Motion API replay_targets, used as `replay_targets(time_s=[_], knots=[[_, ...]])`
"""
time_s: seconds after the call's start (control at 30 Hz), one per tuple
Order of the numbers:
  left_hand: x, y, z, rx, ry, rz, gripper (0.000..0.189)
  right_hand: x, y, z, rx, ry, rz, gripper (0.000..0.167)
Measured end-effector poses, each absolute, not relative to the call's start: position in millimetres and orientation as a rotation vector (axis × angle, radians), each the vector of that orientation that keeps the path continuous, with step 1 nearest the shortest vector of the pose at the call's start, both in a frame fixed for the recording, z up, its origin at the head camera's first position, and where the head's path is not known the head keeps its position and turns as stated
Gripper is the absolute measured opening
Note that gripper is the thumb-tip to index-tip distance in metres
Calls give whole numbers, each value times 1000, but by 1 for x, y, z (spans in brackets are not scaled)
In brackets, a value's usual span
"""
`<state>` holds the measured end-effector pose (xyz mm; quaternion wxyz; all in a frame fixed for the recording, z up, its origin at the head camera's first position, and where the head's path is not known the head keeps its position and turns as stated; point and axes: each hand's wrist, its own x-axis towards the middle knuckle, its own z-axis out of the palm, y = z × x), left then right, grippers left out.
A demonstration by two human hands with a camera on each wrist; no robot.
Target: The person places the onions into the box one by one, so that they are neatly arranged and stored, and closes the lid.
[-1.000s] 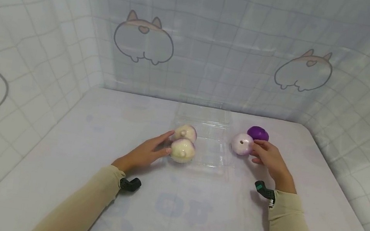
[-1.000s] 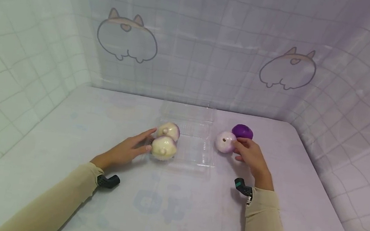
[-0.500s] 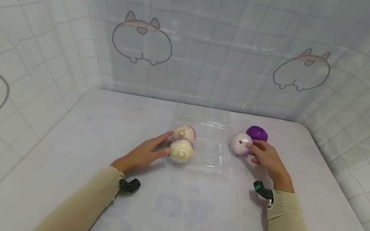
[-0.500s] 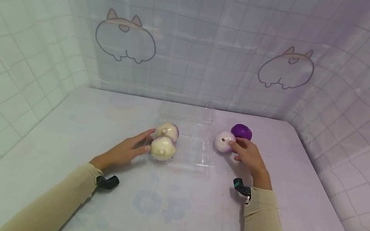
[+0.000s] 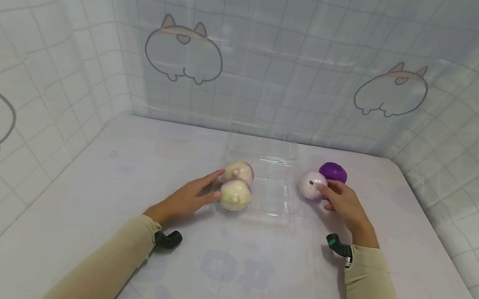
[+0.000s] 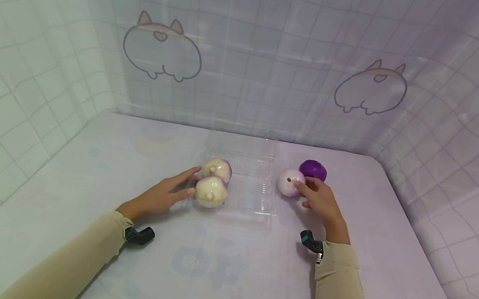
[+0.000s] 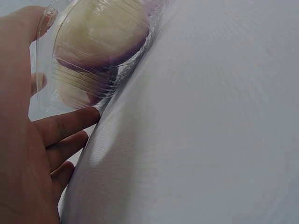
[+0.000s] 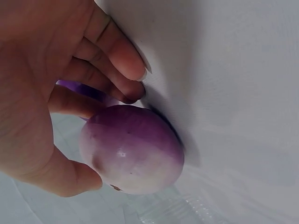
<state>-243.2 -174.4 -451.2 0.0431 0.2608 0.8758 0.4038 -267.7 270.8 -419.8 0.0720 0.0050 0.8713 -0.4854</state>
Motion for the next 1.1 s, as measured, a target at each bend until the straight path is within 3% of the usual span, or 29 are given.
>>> replay_targets(time_s=[0.53, 0.9, 1.1], knots=[[-243, -174, -448, 768, 2666, 1232, 68, -269, 272, -421, 48, 2616, -1497, 84], [-244, -175, -449, 778, 2670, 1230, 68, -270, 271, -419, 51, 2408, -1808, 81], [-244, -175, -449, 786, 2666, 1235, 68, -269, 268, -415, 22, 2207, -2051, 71]])
